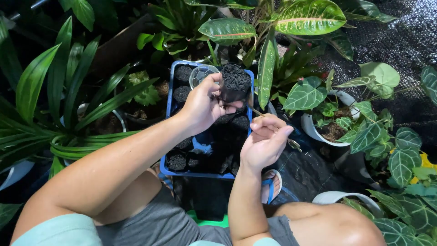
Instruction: The person sits on the ground and uses a small stick to place seeds into holes made in soil-filled peat pellets. They then use their fingers to cover the seeds with soil and place the pellets into a blue tray.
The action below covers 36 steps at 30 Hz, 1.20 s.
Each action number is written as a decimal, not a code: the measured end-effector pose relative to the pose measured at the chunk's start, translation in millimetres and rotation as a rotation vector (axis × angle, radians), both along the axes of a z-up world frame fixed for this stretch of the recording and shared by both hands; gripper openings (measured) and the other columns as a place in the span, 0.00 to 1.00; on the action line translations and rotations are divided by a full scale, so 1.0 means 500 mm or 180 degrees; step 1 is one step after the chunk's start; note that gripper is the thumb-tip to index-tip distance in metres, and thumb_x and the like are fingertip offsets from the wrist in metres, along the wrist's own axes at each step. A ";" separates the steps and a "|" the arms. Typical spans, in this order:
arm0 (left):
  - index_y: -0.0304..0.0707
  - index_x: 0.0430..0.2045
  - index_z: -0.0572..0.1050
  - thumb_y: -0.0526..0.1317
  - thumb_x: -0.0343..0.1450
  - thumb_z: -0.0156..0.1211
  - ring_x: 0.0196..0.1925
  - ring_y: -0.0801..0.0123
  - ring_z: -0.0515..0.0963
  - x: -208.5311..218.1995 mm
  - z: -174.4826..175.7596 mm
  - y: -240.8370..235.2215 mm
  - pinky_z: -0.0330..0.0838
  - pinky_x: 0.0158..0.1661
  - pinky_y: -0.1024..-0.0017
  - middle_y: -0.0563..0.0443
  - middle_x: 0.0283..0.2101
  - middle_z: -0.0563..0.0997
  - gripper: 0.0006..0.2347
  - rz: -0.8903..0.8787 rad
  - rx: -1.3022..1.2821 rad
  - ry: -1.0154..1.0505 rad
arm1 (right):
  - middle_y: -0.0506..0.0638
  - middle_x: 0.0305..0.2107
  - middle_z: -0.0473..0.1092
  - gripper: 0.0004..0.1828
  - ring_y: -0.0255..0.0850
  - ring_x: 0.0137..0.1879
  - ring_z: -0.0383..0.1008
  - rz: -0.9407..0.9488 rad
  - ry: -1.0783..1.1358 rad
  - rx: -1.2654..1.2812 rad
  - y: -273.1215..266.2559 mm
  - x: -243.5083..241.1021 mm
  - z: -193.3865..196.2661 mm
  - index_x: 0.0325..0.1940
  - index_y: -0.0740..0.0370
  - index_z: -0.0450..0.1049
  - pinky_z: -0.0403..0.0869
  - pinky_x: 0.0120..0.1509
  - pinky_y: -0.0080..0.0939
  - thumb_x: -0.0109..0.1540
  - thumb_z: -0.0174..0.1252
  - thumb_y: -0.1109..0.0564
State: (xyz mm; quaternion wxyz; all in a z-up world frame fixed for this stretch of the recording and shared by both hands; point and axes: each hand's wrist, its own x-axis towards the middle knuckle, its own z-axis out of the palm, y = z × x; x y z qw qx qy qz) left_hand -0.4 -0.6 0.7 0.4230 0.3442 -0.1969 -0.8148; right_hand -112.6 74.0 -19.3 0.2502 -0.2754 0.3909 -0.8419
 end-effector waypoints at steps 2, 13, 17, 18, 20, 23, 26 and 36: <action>0.43 0.39 0.60 0.37 0.63 0.38 0.33 0.48 0.79 -0.002 0.004 0.002 0.75 0.32 0.66 0.28 0.32 0.74 0.12 0.0009 -0.0006 0.0014 | 0.55 0.12 0.60 0.23 0.40 0.22 0.61 -0.0056 -0.0101 -0.0002 0.002 0.006 0.006 0.28 0.66 0.64 0.67 0.32 0.31 0.64 0.33 0.46; 0.41 0.39 0.62 0.38 0.66 0.38 0.38 0.50 0.78 -0.008 -0.011 0.001 0.74 0.33 0.66 0.31 0.38 0.74 0.10 0.0178 0.0105 -0.0057 | 0.55 0.09 0.56 0.26 0.41 0.21 0.59 0.0070 -0.0131 0.0021 0.005 0.005 -0.001 0.25 0.68 0.64 0.64 0.30 0.31 0.64 0.33 0.46; 0.40 0.37 0.62 0.37 0.64 0.40 0.37 0.53 0.77 -0.008 0.001 0.000 0.73 0.33 0.68 0.37 0.35 0.73 0.10 0.0176 0.0066 -0.0084 | 0.55 0.11 0.58 0.24 0.39 0.21 0.61 -0.0028 -0.0170 0.0046 0.001 0.008 0.001 0.28 0.67 0.65 0.66 0.30 0.29 0.64 0.34 0.46; 0.41 0.35 0.63 0.36 0.63 0.41 0.36 0.55 0.76 -0.009 0.004 0.004 0.73 0.34 0.67 0.40 0.33 0.72 0.09 0.0150 0.0030 -0.0034 | 0.55 0.10 0.58 0.25 0.39 0.21 0.61 0.0016 -0.0081 0.0065 0.003 0.005 -0.003 0.26 0.68 0.65 0.66 0.30 0.27 0.64 0.34 0.46; 0.41 0.36 0.62 0.35 0.62 0.42 0.35 0.57 0.75 -0.008 0.017 0.009 0.73 0.35 0.65 0.43 0.32 0.71 0.10 0.0170 0.0008 -0.0058 | 0.55 0.11 0.58 0.24 0.39 0.21 0.62 -0.0068 -0.0104 0.0060 0.004 0.007 0.001 0.27 0.67 0.65 0.66 0.30 0.28 0.64 0.34 0.46; 0.41 0.36 0.61 0.32 0.60 0.42 0.33 0.59 0.74 -0.009 0.014 0.003 0.73 0.37 0.62 0.46 0.30 0.69 0.12 0.0210 -0.0045 -0.0073 | 0.55 0.11 0.60 0.24 0.37 0.20 0.63 -0.0083 0.0048 0.0136 -0.004 -0.001 -0.001 0.28 0.67 0.66 0.68 0.29 0.27 0.64 0.33 0.47; 0.42 0.36 0.60 0.31 0.59 0.42 0.32 0.60 0.74 -0.005 0.028 0.010 0.74 0.37 0.61 0.49 0.28 0.66 0.13 0.0230 -0.0101 -0.0097 | 0.54 0.11 0.61 0.25 0.35 0.20 0.65 -0.0114 0.0259 0.0267 -0.006 -0.025 -0.010 0.30 0.67 0.67 0.69 0.29 0.24 0.65 0.32 0.47; 0.36 0.42 0.67 0.23 0.54 0.46 0.37 0.61 0.72 0.002 0.047 0.027 0.75 0.39 0.66 0.49 0.34 0.65 0.22 0.0089 -0.0913 -0.0515 | 0.49 0.07 0.58 0.22 0.31 0.17 0.61 0.0118 0.0535 0.1315 -0.073 -0.166 -0.080 0.28 0.67 0.71 0.65 0.24 0.22 0.63 0.41 0.48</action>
